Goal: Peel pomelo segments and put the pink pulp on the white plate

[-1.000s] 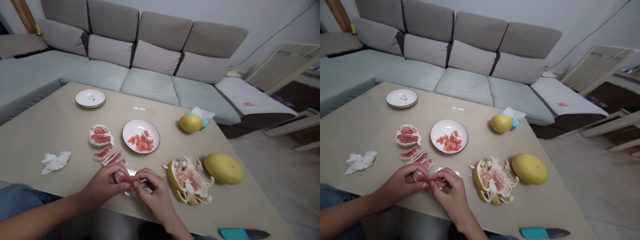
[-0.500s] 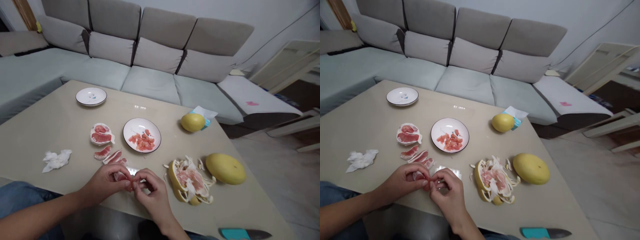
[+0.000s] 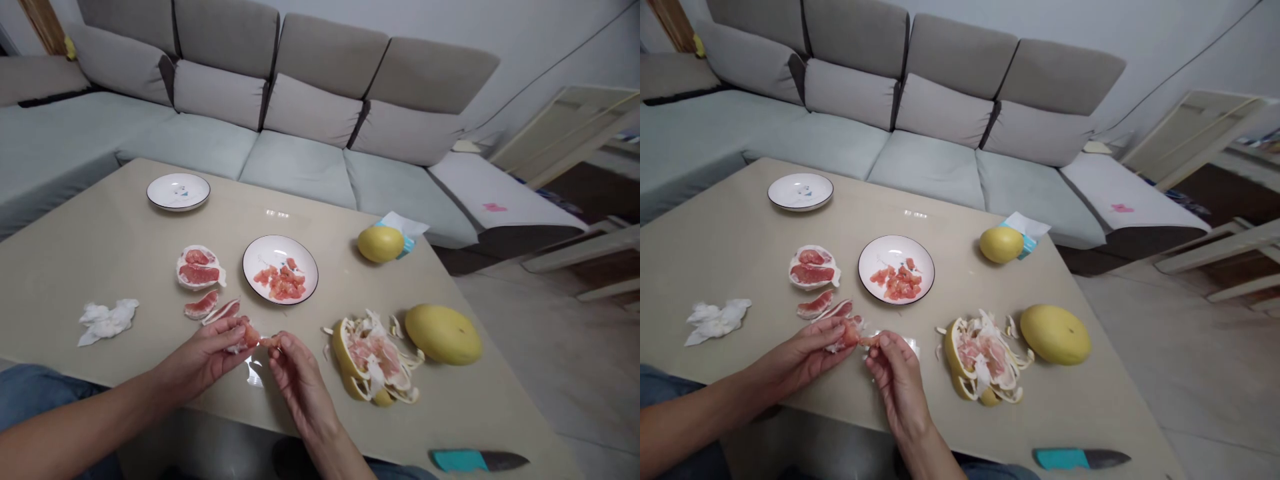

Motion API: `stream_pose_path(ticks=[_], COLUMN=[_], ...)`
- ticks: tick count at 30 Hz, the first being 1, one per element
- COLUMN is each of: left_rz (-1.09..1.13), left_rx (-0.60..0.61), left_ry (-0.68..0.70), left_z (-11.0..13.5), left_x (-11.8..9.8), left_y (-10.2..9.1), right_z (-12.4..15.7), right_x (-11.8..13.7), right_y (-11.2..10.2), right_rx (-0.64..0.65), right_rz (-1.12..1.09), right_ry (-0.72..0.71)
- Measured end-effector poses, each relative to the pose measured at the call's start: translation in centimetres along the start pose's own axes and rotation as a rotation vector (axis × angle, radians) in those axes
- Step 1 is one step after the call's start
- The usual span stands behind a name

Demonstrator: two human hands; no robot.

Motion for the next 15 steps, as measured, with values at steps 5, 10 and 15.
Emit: stream_pose_path(ticks=[5,10,15], left_rz=[-0.145,-0.427,-0.431], left_rx=[-0.047,-0.139,-0.095], left_ry=[0.104,0.281,0.315], left_z=[0.23,0.53,0.29], left_x=[0.29,0.08,0.16], left_y=[0.00,0.07,-0.15], right_z=[0.08,0.13,0.08], right_x=[-0.03,0.27,0.15], right_y=[-0.06,0.04,-0.05], right_rx=[0.083,0.190,0.147], right_rz=[0.107,0.219,0.232], right_ry=[-0.092,-0.122,-0.114])
Point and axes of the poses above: each hand's wrist, its own z-axis away from the middle knuckle, its own y-axis out of the palm, x = y × z, the point moved 1 cm from there along -z, towards the middle knuckle, and after that the axes turned 9 degrees about -y, right-handed, at the moved point
